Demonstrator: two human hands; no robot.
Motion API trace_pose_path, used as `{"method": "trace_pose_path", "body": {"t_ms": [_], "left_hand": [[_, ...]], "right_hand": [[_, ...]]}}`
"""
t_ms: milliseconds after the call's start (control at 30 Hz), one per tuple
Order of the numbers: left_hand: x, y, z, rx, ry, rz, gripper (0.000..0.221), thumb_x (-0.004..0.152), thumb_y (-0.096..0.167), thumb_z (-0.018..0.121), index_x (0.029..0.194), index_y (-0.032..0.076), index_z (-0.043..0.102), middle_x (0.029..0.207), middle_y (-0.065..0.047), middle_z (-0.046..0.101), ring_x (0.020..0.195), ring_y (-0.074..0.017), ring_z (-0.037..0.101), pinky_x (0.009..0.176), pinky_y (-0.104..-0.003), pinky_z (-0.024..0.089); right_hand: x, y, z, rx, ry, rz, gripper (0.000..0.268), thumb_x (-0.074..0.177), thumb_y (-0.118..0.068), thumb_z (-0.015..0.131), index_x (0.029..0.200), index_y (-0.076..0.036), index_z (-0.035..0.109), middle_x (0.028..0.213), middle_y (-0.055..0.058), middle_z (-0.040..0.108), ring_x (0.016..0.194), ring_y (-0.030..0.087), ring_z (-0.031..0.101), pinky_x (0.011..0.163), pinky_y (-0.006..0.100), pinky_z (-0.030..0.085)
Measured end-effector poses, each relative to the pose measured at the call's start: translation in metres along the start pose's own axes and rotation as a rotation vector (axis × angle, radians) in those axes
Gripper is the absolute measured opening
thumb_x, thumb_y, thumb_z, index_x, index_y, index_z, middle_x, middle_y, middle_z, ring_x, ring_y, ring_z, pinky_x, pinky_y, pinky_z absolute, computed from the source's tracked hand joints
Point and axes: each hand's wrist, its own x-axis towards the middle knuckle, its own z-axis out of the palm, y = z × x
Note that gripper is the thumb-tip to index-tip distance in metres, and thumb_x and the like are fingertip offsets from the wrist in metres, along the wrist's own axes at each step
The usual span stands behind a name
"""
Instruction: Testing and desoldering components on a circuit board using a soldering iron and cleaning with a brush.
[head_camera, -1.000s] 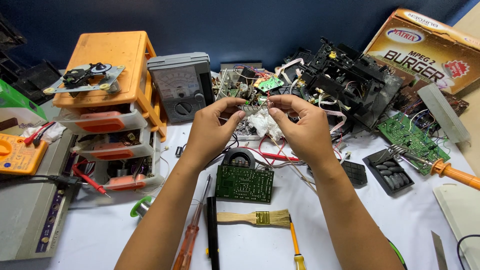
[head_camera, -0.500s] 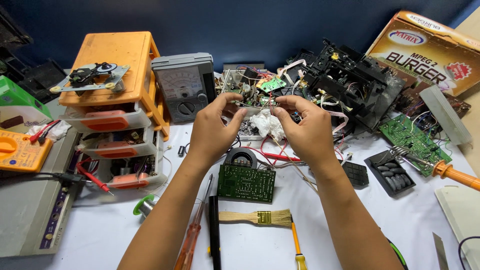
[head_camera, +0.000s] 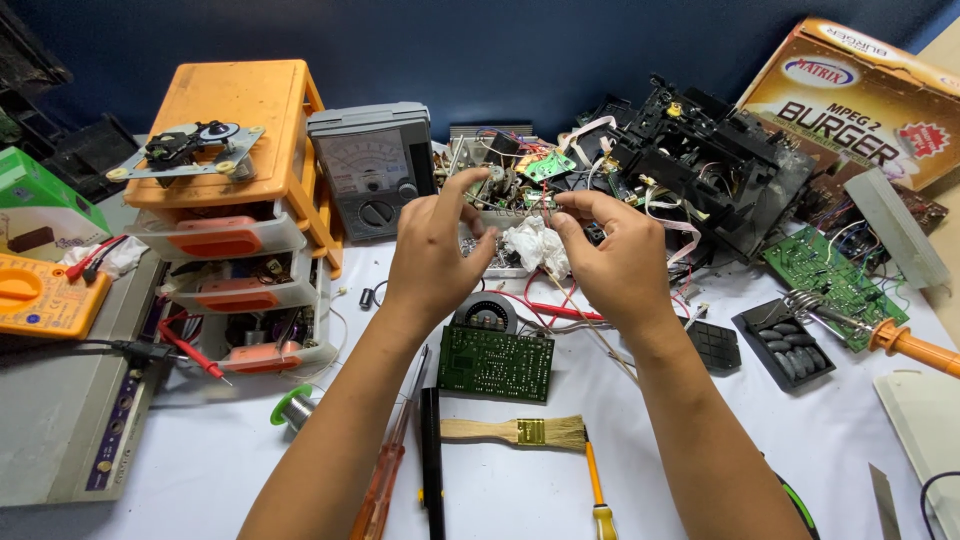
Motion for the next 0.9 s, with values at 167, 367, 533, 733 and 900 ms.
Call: {"method": "trace_pose_path", "body": {"t_ms": [167,367,533,733,900], "left_hand": [[-0.002,0.007,-0.001,-0.015,-0.027,0.053,0.085,0.074,0.006,0.064,0.143,0.013,0.016,0.110,-0.013,0.058,0.113,-0.0344,0.048,0.101,-0.052,0.020],[-0.002,-0.003,0.003,-0.018,0.013,0.043,0.075,0.072,0.009,0.068,0.138,0.016,0.032,0.076,0.001,0.059,0.097,-0.0247,0.056,0.102,-0.052,0.018],[-0.003,0.011,-0.002,0.013,-0.154,-0.003,0.098,0.073,0.005,0.069,0.144,0.016,0.003,0.146,-0.019,0.024,0.134,-0.0391,0.017,0.103,-0.058,0.000],[-0.003,-0.002,0.004,-0.017,-0.032,0.011,0.080,0.071,0.008,0.071,0.138,0.017,0.029,0.092,-0.006,0.061,0.104,-0.0303,0.053,0.101,-0.057,0.018],[-0.003,0.005,-0.003,0.052,-0.203,0.009,0.090,0.075,0.004,0.064,0.145,0.019,0.009,0.148,-0.017,0.016,0.131,-0.0437,0.020,0.101,-0.063,0.006]], "right_hand": [[0.001,-0.004,0.000,0.002,-0.025,-0.014,0.014,0.082,-0.006,0.061,0.095,-0.003,0.066,0.077,0.014,0.065,0.075,0.027,0.063,0.072,0.035,0.048],[0.000,-0.002,0.000,-0.041,-0.019,-0.032,0.014,0.081,-0.006,0.062,0.094,-0.004,0.067,0.076,0.012,0.065,0.074,0.026,0.063,0.071,0.035,0.048],[-0.003,0.006,0.005,-0.076,-0.020,-0.066,0.014,0.080,-0.007,0.062,0.093,-0.008,0.067,0.074,0.008,0.065,0.075,0.024,0.063,0.075,0.034,0.045],[-0.003,0.011,0.008,-0.163,0.000,-0.098,0.013,0.080,-0.009,0.063,0.091,-0.011,0.067,0.073,0.004,0.065,0.075,0.021,0.063,0.076,0.032,0.044],[-0.003,0.014,0.012,-0.202,-0.009,-0.139,0.012,0.078,-0.010,0.062,0.089,-0.014,0.066,0.072,0.002,0.065,0.073,0.021,0.063,0.074,0.031,0.043]]}}
